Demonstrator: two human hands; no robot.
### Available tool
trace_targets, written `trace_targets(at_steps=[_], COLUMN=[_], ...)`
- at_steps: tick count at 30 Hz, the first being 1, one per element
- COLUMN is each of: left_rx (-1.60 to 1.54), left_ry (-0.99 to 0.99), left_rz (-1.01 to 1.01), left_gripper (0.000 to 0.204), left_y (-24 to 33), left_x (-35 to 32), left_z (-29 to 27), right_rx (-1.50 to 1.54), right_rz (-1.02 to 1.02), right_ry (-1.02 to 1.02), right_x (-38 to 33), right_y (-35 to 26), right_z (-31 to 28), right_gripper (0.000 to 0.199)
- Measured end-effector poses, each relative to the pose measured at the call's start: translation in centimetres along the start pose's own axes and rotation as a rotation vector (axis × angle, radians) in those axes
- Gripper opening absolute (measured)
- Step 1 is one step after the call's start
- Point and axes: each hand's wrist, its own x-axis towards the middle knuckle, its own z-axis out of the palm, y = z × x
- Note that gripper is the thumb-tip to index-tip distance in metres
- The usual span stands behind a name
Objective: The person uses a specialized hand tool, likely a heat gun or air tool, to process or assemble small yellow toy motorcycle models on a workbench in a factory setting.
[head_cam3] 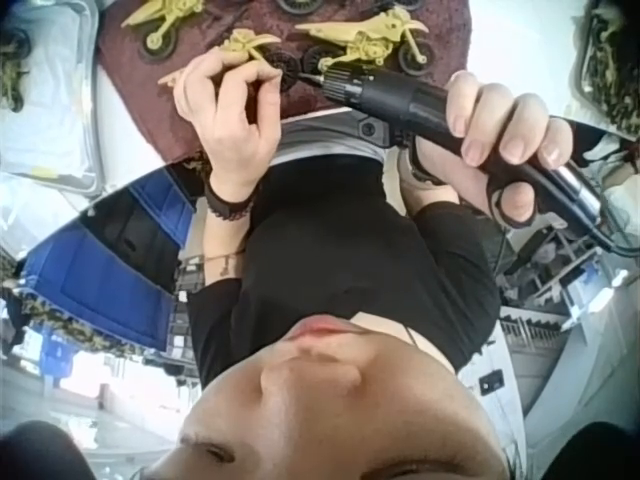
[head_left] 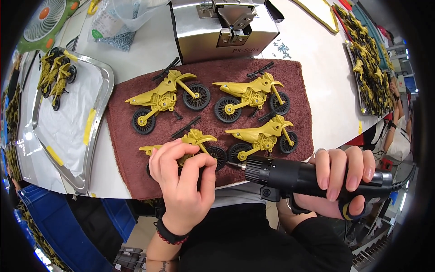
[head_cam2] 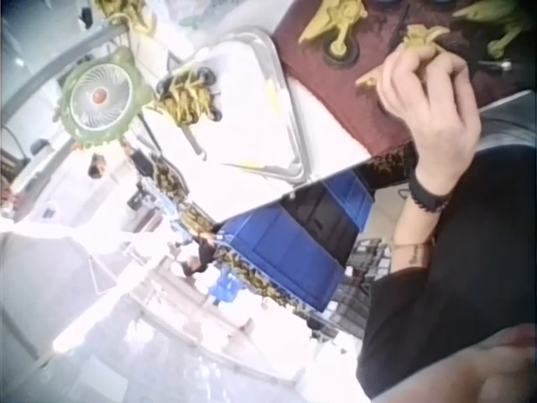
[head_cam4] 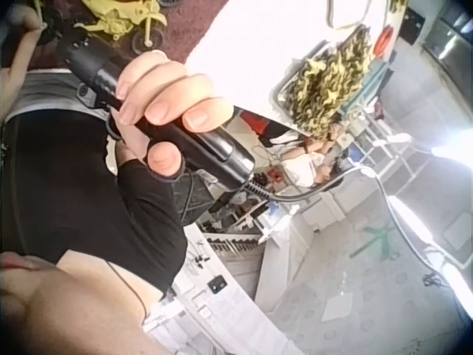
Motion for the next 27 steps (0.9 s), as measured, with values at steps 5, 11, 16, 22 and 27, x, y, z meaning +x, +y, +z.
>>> trace_targets(at_steps=[5, 11, 16, 22, 27], left_rx=[0.026, 0.023, 0.026, 0.047, 0.030], left_ry=[0.005, 0.014, 0.015, 0.035, 0.011], left_rz=[0.034, 0.042, 0.075, 0.043, 0.043], left_gripper=[0.014, 0.013, 0.015, 0.014, 0.014], left_y=[0.36, 0.23, -0.01, -0.01, -0.03], left_x=[0.37, 0.36, 0.25, 0.07, 0.31], left_z=[-0.22, -0.28, -0.27, -0.15, -0.48], right_rx=[-0.033, 0.041, 0.055, 0.049, 0.061], right_rz=[0.022, -0.001, -0.021, -0.023, -0.020], right_ry=[-0.003, -0.010, -0.036, -0.047, -0.039], right_x=[-0.09, 0.12, 0.25, 0.17, 0.21], right_y=[-0.08, 0.26, 0.40, 0.51, 0.69], right_z=[-0.01, 0.41, 0.59, 0.63, 0.79], right_gripper=[0.031, 0.033, 0.033, 0.033, 0.033])
